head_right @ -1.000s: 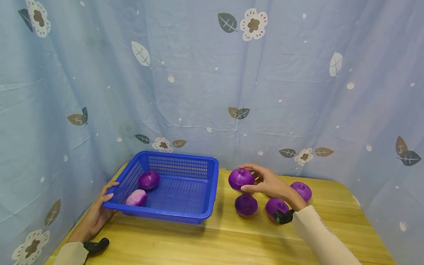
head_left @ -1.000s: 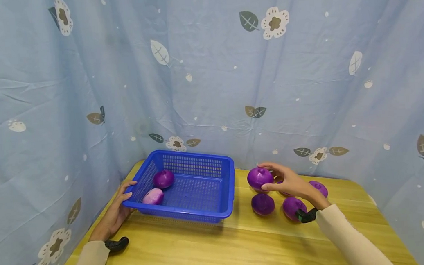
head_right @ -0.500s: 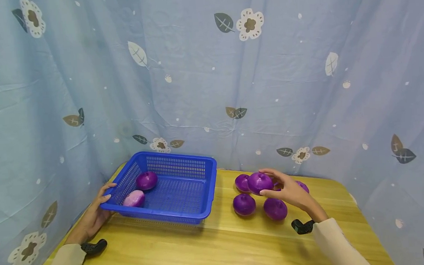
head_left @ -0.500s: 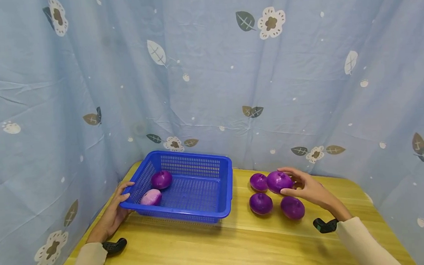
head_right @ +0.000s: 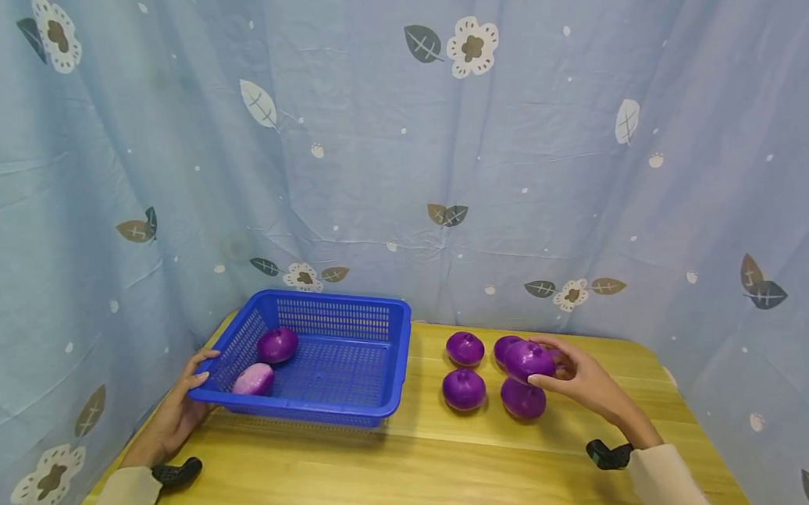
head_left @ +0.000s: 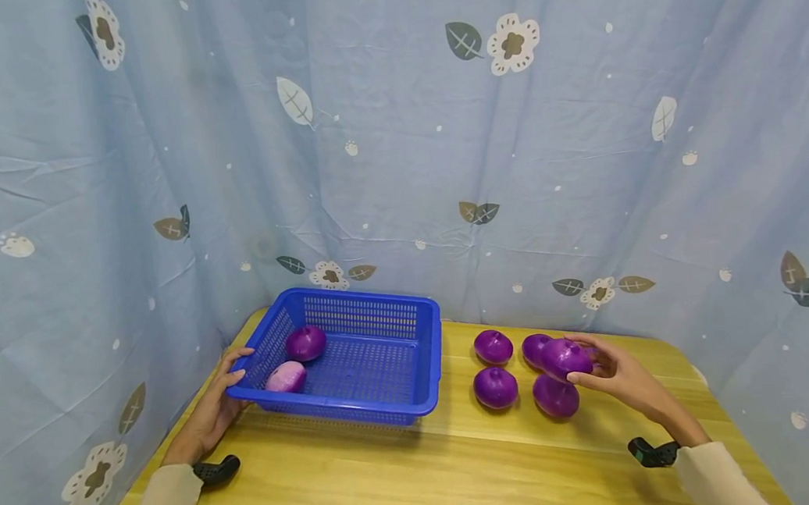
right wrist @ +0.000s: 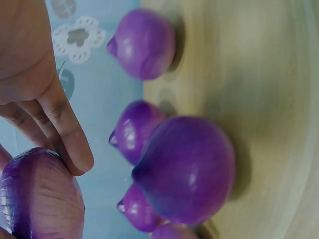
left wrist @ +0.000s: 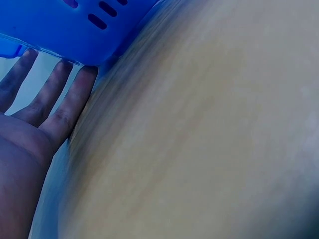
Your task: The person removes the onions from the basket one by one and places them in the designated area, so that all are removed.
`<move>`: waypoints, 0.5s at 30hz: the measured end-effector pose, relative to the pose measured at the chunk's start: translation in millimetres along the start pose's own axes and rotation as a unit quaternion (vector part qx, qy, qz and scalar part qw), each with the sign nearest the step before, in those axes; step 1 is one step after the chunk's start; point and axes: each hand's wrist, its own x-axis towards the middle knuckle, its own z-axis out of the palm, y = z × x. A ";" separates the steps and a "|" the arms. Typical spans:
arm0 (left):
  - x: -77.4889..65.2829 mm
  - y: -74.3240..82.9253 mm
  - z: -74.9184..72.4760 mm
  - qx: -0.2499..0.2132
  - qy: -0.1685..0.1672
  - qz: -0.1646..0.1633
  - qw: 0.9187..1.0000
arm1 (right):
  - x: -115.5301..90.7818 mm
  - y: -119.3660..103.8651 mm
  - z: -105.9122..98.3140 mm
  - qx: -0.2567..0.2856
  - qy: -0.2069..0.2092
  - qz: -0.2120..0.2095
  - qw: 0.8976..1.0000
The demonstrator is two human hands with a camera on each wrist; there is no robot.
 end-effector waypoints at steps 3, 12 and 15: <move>-0.4 -1.0 0.1 0.000 -0.001 0.001 1.000 | -8.4 6.3 -3.1 0.003 0.011 0.006 1.000; 0.8 -0.7 -1.2 -0.011 -0.005 0.002 1.000 | -33.3 22.8 -15.7 -0.033 0.038 0.062 0.997; 1.2 -0.7 -2.4 -0.020 -0.007 0.005 1.000 | -39.4 28.3 -19.3 -0.053 0.048 0.075 0.995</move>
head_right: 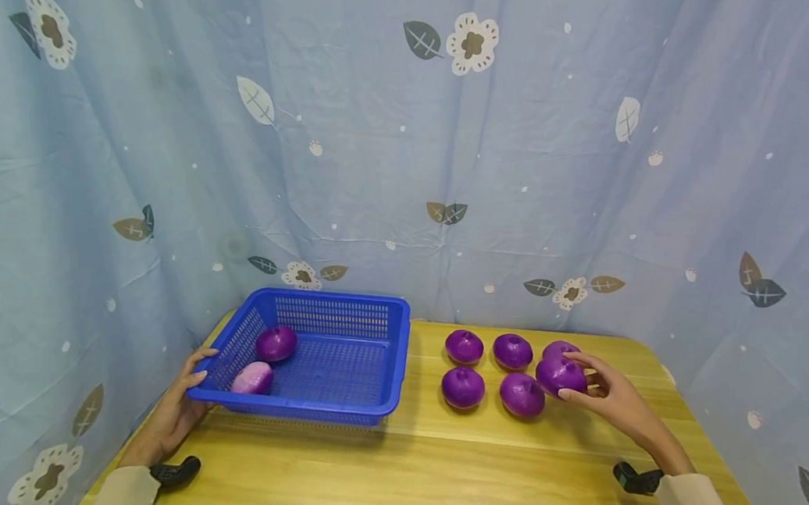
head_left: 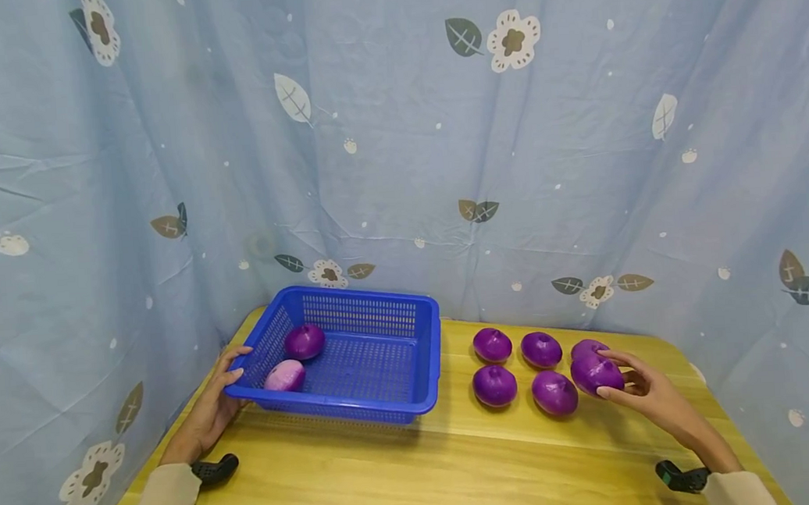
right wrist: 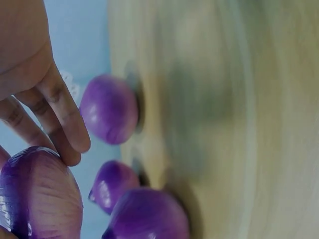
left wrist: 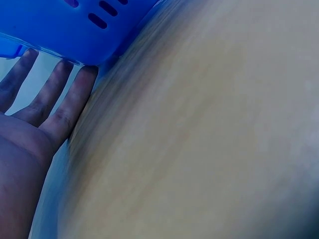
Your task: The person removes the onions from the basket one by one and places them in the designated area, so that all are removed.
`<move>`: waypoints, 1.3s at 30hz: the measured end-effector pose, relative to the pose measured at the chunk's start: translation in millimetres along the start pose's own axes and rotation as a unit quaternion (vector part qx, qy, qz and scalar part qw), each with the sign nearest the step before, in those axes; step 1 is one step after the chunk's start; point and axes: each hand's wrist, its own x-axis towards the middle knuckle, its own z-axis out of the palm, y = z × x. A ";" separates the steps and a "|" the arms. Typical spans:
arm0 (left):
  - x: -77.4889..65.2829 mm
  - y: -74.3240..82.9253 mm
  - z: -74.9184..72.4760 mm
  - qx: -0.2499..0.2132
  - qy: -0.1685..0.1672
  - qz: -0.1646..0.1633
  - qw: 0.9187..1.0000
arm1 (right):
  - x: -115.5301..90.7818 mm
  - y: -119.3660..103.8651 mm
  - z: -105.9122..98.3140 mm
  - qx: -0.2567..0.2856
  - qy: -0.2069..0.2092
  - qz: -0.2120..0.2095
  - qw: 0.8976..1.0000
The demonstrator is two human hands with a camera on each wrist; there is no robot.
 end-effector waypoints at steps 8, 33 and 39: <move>0.6 -0.8 0.0 0.000 0.004 -0.003 1.000 | -7.8 19.4 -3.1 -0.027 0.020 0.032 0.999; 0.1 1.3 0.8 0.007 0.005 -0.003 1.000 | -12.7 53.8 4.4 -0.058 0.017 0.113 0.992; -1.0 0.1 1.4 0.014 0.008 -0.006 1.000 | -12.9 57.5 7.0 -0.069 0.017 0.103 0.992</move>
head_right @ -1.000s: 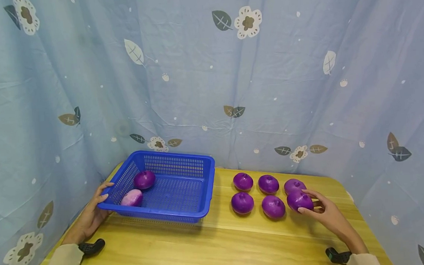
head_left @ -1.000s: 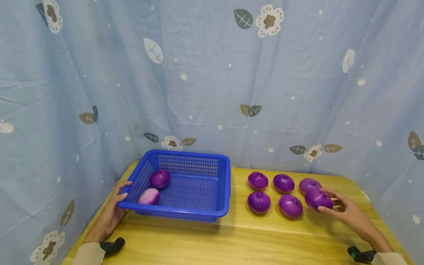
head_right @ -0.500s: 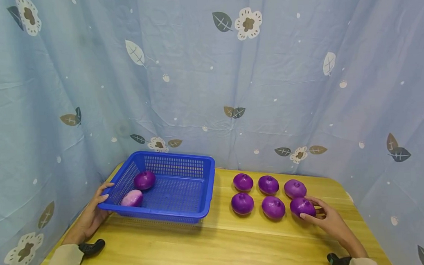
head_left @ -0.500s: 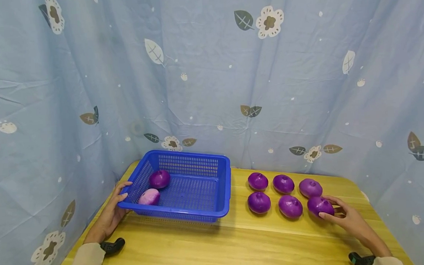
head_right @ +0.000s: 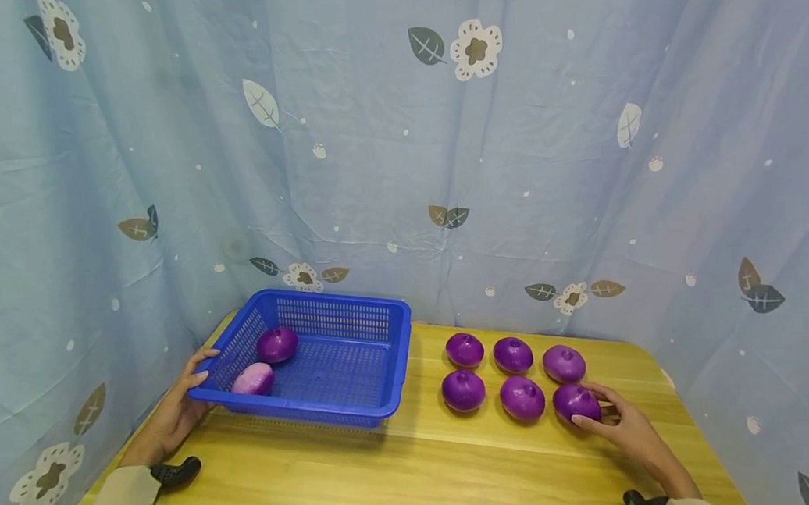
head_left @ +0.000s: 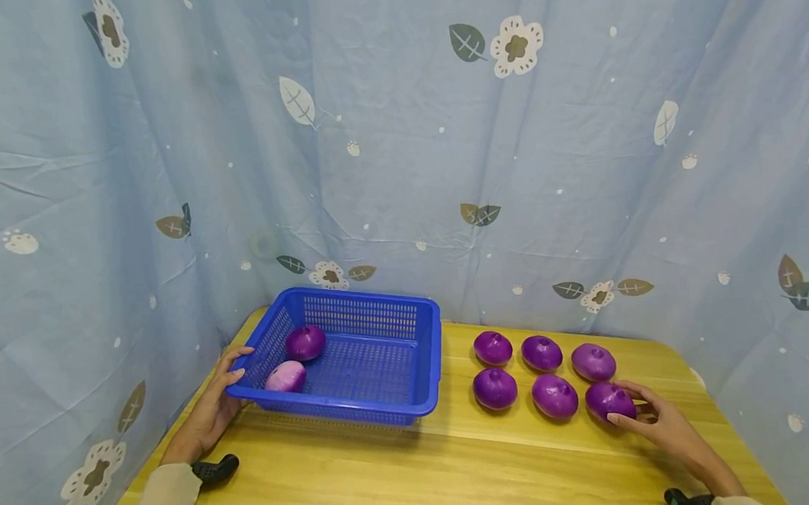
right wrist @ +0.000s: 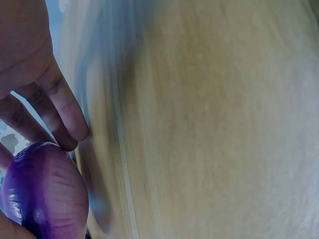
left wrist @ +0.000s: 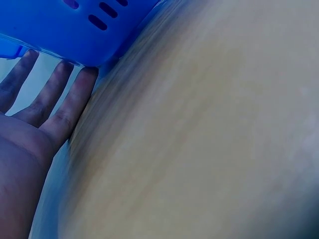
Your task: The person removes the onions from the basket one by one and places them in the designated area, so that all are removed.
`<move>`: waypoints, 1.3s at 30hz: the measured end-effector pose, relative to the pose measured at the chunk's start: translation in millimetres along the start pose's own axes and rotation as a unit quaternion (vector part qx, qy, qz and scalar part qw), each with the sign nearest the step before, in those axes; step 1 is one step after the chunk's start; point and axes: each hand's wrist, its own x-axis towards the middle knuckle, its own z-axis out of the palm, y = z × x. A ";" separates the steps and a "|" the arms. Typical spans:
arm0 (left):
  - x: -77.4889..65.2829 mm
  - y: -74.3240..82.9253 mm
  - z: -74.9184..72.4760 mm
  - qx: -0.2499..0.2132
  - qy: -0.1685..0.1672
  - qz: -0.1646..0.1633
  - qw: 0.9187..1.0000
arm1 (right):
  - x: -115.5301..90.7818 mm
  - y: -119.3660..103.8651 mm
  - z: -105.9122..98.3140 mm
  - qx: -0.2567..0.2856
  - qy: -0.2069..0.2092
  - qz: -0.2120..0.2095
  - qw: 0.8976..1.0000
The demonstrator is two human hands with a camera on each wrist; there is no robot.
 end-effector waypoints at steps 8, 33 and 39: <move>-1.7 0.0 -0.7 0.003 -0.003 0.002 1.000 | 1.0 3.5 1.6 0.004 -0.005 0.000 1.000; -3.3 0.4 -3.0 -0.012 -0.014 0.010 1.000 | 14.0 -49.9 -22.7 -0.008 0.026 -0.118 0.993; 0.1 -0.5 -1.6 0.000 -0.009 0.005 1.000 | 29.6 -74.9 -19.2 -0.018 0.030 -0.162 0.986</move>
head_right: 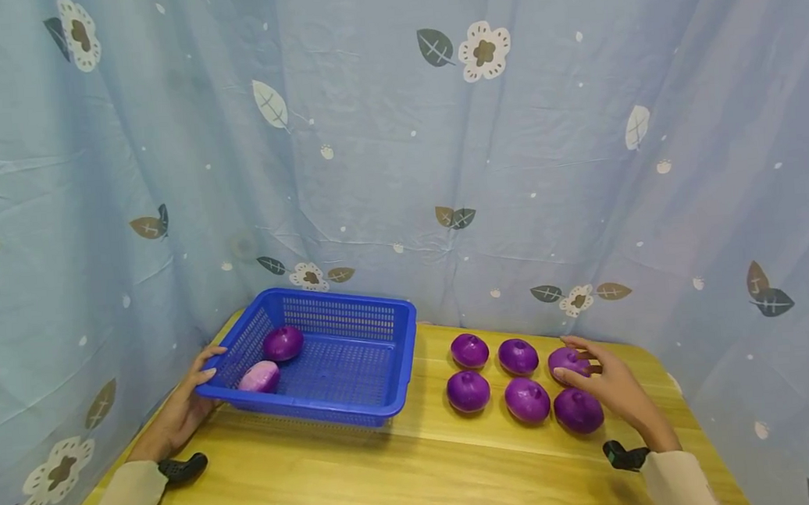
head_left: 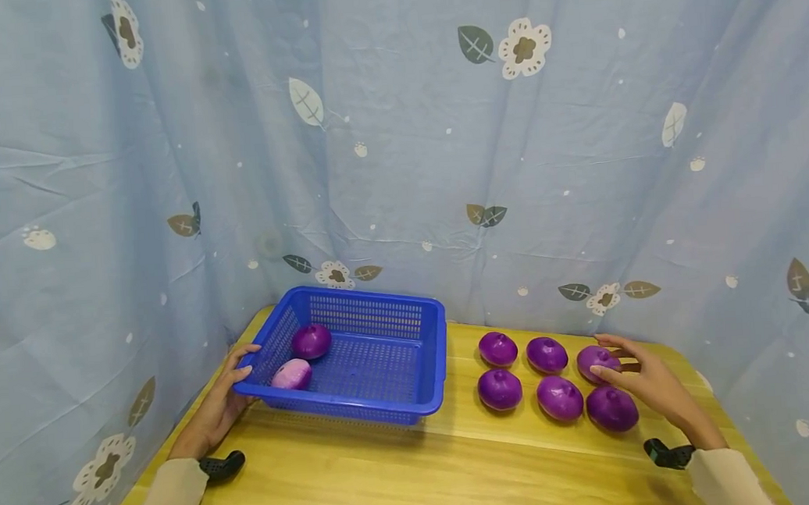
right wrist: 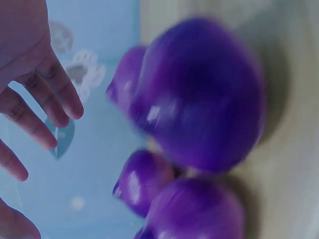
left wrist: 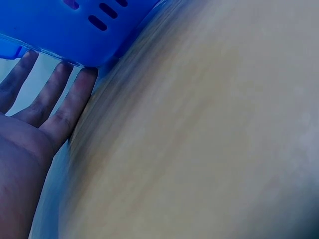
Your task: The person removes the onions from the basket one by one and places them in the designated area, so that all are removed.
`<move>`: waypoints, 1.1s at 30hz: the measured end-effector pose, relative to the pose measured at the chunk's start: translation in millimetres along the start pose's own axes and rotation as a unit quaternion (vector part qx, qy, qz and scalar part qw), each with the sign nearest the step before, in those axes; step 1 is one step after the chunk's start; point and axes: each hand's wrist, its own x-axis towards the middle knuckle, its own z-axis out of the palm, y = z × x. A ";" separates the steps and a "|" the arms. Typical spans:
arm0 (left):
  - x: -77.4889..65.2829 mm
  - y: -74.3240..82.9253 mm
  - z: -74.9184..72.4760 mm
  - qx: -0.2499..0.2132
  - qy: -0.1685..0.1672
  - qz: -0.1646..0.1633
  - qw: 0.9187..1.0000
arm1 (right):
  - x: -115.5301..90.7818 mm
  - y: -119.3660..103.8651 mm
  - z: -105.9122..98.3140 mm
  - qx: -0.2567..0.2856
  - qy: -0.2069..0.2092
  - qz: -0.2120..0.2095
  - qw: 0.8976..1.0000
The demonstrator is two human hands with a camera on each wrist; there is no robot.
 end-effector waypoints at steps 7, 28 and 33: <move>0.8 0.3 1.1 0.001 0.005 -0.004 1.000 | 30.8 -26.7 13.9 0.008 -0.007 -0.052 0.999; -1.5 -2.4 -2.0 -0.004 0.006 -0.004 1.000 | 109.0 -108.6 90.2 0.107 -0.066 -0.122 0.985; 0.2 -1.5 -1.1 -0.004 0.001 0.000 1.000 | 122.1 -127.9 115.3 0.111 -0.094 -0.137 0.980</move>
